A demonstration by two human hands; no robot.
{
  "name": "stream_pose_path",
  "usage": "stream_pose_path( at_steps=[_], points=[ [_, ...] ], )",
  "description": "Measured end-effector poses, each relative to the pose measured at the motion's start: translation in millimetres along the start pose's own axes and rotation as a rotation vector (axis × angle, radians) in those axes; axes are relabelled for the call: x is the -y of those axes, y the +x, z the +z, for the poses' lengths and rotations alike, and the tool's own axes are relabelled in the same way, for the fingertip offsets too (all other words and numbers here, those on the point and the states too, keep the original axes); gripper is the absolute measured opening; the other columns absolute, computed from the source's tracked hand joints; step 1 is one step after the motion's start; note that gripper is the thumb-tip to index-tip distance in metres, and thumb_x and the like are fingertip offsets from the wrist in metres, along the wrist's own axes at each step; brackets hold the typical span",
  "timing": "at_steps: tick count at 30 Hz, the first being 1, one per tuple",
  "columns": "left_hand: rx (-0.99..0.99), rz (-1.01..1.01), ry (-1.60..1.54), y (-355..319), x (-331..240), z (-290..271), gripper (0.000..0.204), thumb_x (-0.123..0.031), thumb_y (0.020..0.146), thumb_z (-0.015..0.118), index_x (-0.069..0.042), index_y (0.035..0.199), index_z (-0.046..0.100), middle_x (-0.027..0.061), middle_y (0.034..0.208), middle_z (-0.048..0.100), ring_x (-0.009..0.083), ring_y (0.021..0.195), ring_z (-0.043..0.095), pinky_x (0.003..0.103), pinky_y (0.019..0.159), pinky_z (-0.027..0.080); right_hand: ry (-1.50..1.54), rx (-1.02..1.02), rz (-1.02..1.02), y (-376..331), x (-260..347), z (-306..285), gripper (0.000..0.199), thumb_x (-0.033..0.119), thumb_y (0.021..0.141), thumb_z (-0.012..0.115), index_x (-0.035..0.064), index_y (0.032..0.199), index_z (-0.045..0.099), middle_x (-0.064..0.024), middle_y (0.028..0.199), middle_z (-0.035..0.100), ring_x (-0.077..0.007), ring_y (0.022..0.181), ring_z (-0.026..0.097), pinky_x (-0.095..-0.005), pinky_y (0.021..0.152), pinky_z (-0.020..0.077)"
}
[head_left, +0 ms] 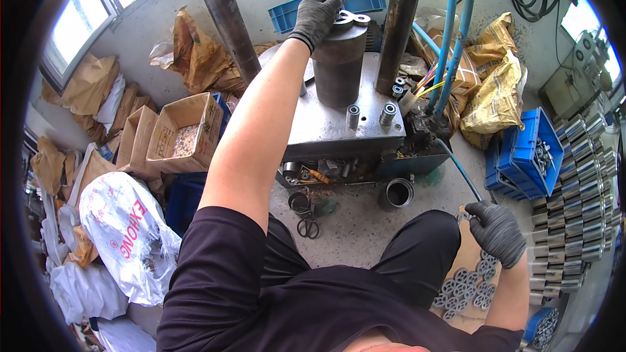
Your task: The recorder uses an industrial press and hand tools to assemble or process metal components in a workshop environment.
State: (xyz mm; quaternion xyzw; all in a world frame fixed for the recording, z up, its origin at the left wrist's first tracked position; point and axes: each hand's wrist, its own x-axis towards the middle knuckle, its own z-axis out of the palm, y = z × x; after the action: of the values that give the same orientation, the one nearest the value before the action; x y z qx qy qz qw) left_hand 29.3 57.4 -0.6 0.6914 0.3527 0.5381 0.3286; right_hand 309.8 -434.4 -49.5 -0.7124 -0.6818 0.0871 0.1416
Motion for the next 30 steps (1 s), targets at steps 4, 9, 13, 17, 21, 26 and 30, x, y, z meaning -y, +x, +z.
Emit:
stream_pose_path(
  at_steps=[4, 9, 13, 17, 21, 26, 30],
  points=[
    [0.009, -0.016, -0.011, -1.2, -4.6, -0.4, 0.031, -0.021, 0.096, 0.061, -0.004, 0.121, 0.071, 0.0116, 0.096, 0.074, 0.0195, 0.088, 0.069, 0.034, 0.084, 0.055, -0.059, 0.194, 0.046, -2.9, 2.5, -1.9, 0.025, 0.019, 0.091, 0.066, 0.0034, 0.106, 0.077, -0.0246, 0.096, 0.074, -0.0428, 0.09, 0.072, -0.0497, 0.084, 0.0579],
    [0.001, -0.028, -0.102, -1.2, -2.1, 0.6, 0.033, -0.014, 0.095, 0.055, -0.004, 0.122, 0.071, 0.0104, 0.096, 0.073, 0.0174, 0.087, 0.069, 0.032, 0.083, 0.055, -0.015, 0.051, 0.017, 0.5, -0.4, -2.5, 0.024, 0.016, 0.092, 0.066, 0.0029, 0.109, 0.076, -0.0248, 0.098, 0.074, -0.0427, 0.092, 0.072, -0.049, 0.085, 0.058],
    [0.0, -0.057, -0.131, -2.1, -3.1, 1.2, 0.033, -0.014, 0.095, 0.055, -0.004, 0.122, 0.071, 0.0103, 0.096, 0.073, 0.0174, 0.087, 0.069, 0.032, 0.083, 0.056, -0.038, 0.177, 0.032, 2.1, 3.2, -8.5, 0.026, 0.015, 0.093, 0.065, 0.0019, 0.113, 0.074, -0.024, 0.102, 0.074, -0.0429, 0.094, 0.072, -0.0479, 0.086, 0.0579],
    [-0.002, -0.024, -0.107, -1.7, -3.0, 1.3, 0.032, -0.014, 0.094, 0.055, -0.005, 0.12, 0.072, 0.0099, 0.095, 0.073, 0.0171, 0.086, 0.068, 0.032, 0.082, 0.055, 0.001, 0.045, -0.024, 0.5, -3.5, -6.7, 0.026, 0.014, 0.092, 0.066, 0.0016, 0.114, 0.074, -0.0238, 0.103, 0.074, -0.0428, 0.095, 0.072, -0.0477, 0.086, 0.0577],
    [-0.022, -0.045, -0.106, -1.6, -2.6, 2.5, 0.03, -0.014, 0.094, 0.056, -0.004, 0.117, 0.072, 0.0094, 0.093, 0.073, 0.0169, 0.084, 0.067, 0.031, 0.08, 0.055, -0.046, 0.189, 0.0, 0.4, 0.1, -7.8, 0.027, 0.014, 0.092, 0.066, 0.0015, 0.114, 0.074, -0.024, 0.104, 0.074, -0.0427, 0.096, 0.071, -0.0473, 0.087, 0.0575],
    [-0.003, -0.057, -0.12, 2.4, 1.6, 1.8, 0.03, -0.014, 0.094, 0.055, -0.004, 0.117, 0.072, 0.0093, 0.092, 0.072, 0.0169, 0.083, 0.067, 0.032, 0.08, 0.055, -0.014, 0.019, -0.015, 1.3, 2.6, -9.8, 0.026, 0.014, 0.092, 0.066, 0.0011, 0.113, 0.075, -0.0238, 0.104, 0.074, -0.0423, 0.096, 0.072, -0.047, 0.087, 0.0575],
    [0.007, -0.058, -0.167, 2.9, 3.2, 2.6, 0.028, -0.015, 0.094, 0.056, -0.004, 0.115, 0.072, 0.0096, 0.09, 0.072, 0.0168, 0.081, 0.067, 0.032, 0.079, 0.055, -0.072, 0.246, 0.015, 2.2, 0.7, -10.3, 0.026, 0.013, 0.093, 0.066, 0.0002, 0.114, 0.074, -0.0238, 0.105, 0.074, -0.0422, 0.097, 0.072, -0.0468, 0.087, 0.0573]
  ],
)
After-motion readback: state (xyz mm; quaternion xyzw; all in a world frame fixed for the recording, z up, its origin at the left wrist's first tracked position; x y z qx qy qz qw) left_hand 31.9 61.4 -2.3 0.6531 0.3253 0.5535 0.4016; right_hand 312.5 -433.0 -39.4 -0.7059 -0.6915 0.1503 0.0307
